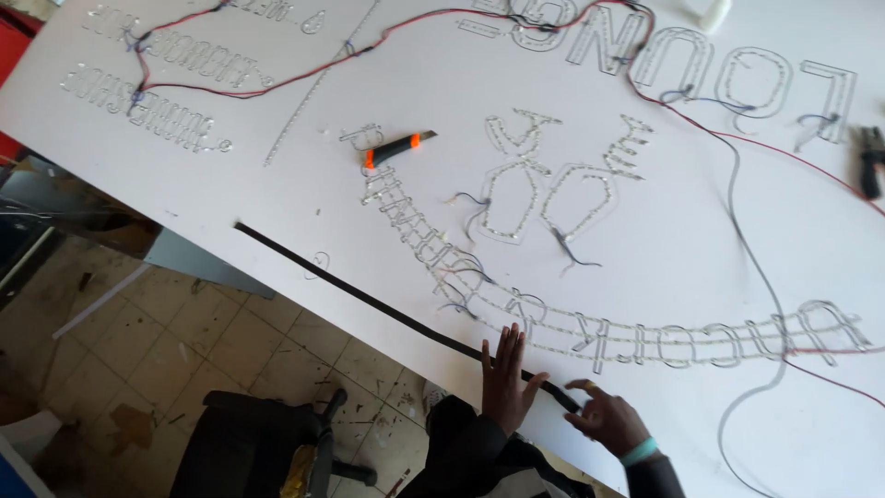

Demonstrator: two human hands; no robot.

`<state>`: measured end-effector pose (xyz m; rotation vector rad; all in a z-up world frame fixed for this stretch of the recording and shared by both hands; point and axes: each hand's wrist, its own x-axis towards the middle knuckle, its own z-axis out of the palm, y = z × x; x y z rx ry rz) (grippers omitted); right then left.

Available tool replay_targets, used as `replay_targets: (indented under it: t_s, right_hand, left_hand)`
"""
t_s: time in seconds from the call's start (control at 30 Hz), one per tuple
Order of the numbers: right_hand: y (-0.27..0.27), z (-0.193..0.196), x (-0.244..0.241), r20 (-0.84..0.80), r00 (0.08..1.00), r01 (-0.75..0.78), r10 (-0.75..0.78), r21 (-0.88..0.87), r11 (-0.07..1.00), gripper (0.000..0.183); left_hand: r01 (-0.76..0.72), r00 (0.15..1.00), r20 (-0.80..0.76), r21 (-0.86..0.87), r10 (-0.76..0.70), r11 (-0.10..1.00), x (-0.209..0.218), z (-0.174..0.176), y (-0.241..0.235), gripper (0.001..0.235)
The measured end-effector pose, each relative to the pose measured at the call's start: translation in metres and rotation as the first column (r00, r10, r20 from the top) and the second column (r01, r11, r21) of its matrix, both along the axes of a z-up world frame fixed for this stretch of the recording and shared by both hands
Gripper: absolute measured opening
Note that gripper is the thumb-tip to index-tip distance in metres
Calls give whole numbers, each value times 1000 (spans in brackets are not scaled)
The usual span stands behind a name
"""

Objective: Wiring LED strips into sign letters on a fabrication board

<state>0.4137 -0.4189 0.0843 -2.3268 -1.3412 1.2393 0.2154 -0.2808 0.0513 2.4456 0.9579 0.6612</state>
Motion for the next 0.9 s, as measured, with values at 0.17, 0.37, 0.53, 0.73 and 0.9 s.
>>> replay_targets:
  t_s: [0.17, 0.37, 0.53, 0.73, 0.9]
  right_hand:
    - [-5, -10, -9, 62, 997, 59, -53, -114, 992, 79]
    - [233, 66, -130, 16, 957, 281, -291, 216, 935, 48]
    - [545, -88, -136, 430, 815, -62, -387, 730, 680, 19]
    - [715, -22, -127, 198, 733, 606, -651, 246, 757, 62]
    - [694, 0, -151, 159, 641, 659, -751, 389, 644, 38]
  left_hand:
    - [-117, 954, 277, -5, 114, 993, -74, -5, 96, 56]
    - [-83, 946, 311, -31, 88, 996, -181, 6, 247, 45]
    - [-5, 943, 332, 23, -3, 1000, -271, -14, 382, 22]
    - [-5, 989, 145, -117, 22, 993, -393, -7, 474, 28]
    - [-437, 898, -304, -525, 319, 730, -455, 5, 513, 68]
